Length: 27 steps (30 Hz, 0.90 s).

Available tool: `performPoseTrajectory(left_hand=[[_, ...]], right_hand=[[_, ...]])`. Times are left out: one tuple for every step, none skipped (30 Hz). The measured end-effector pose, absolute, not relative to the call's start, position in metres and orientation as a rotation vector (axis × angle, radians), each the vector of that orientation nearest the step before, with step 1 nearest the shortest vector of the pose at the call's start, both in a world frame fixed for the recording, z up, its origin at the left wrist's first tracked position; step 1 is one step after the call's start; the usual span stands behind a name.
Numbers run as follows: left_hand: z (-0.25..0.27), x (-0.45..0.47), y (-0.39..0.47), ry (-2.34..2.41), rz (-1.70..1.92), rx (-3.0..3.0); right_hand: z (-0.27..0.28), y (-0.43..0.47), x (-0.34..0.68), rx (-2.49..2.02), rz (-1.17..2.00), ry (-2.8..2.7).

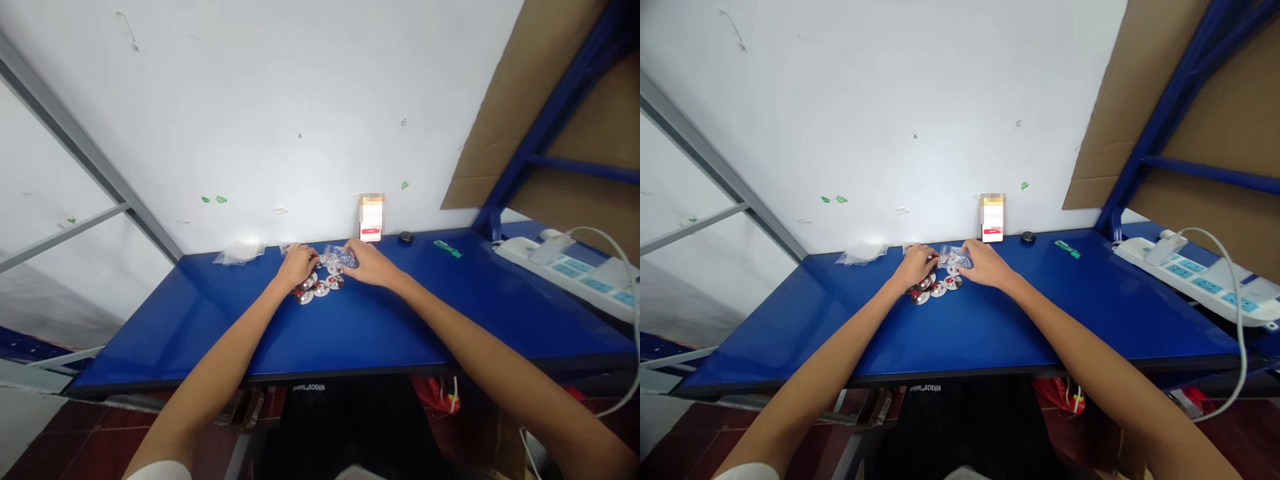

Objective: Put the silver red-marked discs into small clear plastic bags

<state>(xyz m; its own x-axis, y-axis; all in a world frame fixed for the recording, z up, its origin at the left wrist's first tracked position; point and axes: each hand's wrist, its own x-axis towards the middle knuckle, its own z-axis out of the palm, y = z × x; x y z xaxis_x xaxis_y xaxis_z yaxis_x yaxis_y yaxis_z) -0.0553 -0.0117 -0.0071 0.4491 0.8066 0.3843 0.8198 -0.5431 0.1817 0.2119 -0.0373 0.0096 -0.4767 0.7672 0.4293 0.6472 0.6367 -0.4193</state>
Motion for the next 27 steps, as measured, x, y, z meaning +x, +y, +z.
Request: performPoseTrajectory(left_hand=[[-0.007, -0.056, -0.011, -1.490, -0.691, -2.649], [-0.007, -0.056, -0.011, -1.488, -0.717, -2.653], [-0.007, -0.056, -0.011, -1.485, -0.762, -2.655], [-0.006, -0.057, -0.011, -1.487, -0.834, -2.654], [-0.004, -0.058, -0.011, -1.499, -0.935, -2.653], [-0.002, -0.058, -0.011, -1.530, -1.068, -2.658], [0.002, -0.059, -0.011, -1.579, -1.234, -2.676], [0.006, -0.060, -0.012, -1.638, -1.426, -2.707], [0.011, -0.060, -0.013, -1.693, -1.628, -2.751], [0.016, -0.059, -0.014, -1.730, -1.821, -2.799], [0.021, -0.058, -0.016, -1.741, -1.987, -2.845], [0.027, -0.057, -0.019, -1.730, -2.110, -2.883], [0.032, -0.056, -0.022, -1.707, -2.179, -2.913], [0.036, -0.054, -0.026, -1.688, -2.194, -2.936], [0.040, -0.052, -0.030, -1.683, -2.173, -2.958], [0.043, -0.050, -0.034, -1.696, -2.129, -2.979], [0.046, -0.048, -0.038, -1.722, -2.076, -2.999], [0.047, -0.046, -0.041, -1.753, -2.025, -3.014], [0.048, -0.044, -0.043, -1.785, -1.980, -3.022], [0.049, -0.042, -0.046, -1.811, -1.946, -3.019], [0.049, -0.040, -0.047, -1.824, -1.925, -3.006], [0.049, -0.037, -0.049, -1.823, -1.910, -2.991], [0.049, -0.034, -0.051, -1.808, -1.892, -2.980], [0.049, -0.031, -0.053, -1.785, -1.871, -2.973], [0.049, -0.028, -0.056, -1.762, -1.853, -2.966], [0.049, -0.024, -0.058, -1.744, -1.838, -2.959], [0.049, -0.021, -0.061, -1.732, -1.825, -2.952]], right_hand=[[0.009, -0.037, 0.212, -1.100, 0.261, -2.265], [0.009, -0.037, 0.212, -1.102, 0.256, -2.265], [0.009, -0.037, 0.212, -1.108, 0.250, -2.262], [0.009, -0.037, 0.212, -1.116, 0.244, -2.258], [0.010, -0.038, 0.211, -1.123, 0.239, -2.254], [0.010, -0.038, 0.211, -1.128, 0.233, -2.248], [0.011, -0.038, 0.210, -1.131, 0.227, -2.243], [0.011, -0.038, 0.210, -1.130, 0.220, -2.238], [0.010, -0.037, 0.210, -1.127, 0.211, -2.233], [0.009, -0.036, 0.210, -1.124, 0.198, -2.229], [0.008, -0.035, 0.210, -1.125, 0.179, -2.222], [0.007, -0.033, 0.211, -1.131, 0.154, -2.215], [0.006, -0.032, 0.212, -1.141, 0.126, -2.206], [0.005, -0.030, 0.213, -1.153, 0.097, -2.197], [0.004, -0.029, 0.214, -1.163, 0.071, -2.188], [0.004, -0.028, 0.215, -1.169, 0.050, -2.181], [0.004, -0.028, 0.215, -1.170, 0.034, -2.177], [0.005, -0.028, 0.216, -1.163, 0.025, -2.177], [0.005, -0.028, 0.216, -1.153, 0.020, -2.180], [0.006, -0.029, 0.216, -1.141, 0.018, -2.185], [0.007, -0.030, 0.216, -1.128, 0.020, -2.192], [0.007, -0.031, 0.215, -1.116, 0.023, -2.200], [0.008, -0.032, 0.214, -1.104, 0.029, -2.206], [0.008, -0.034, 0.212, -1.092, 0.041, -2.211], [0.008, -0.035, 0.211, -1.082, 0.061, -2.213], [0.008, -0.037, 0.209, -1.073, 0.088, -2.214], [0.008, -0.039, 0.207, -1.065, 0.120, -2.213]])
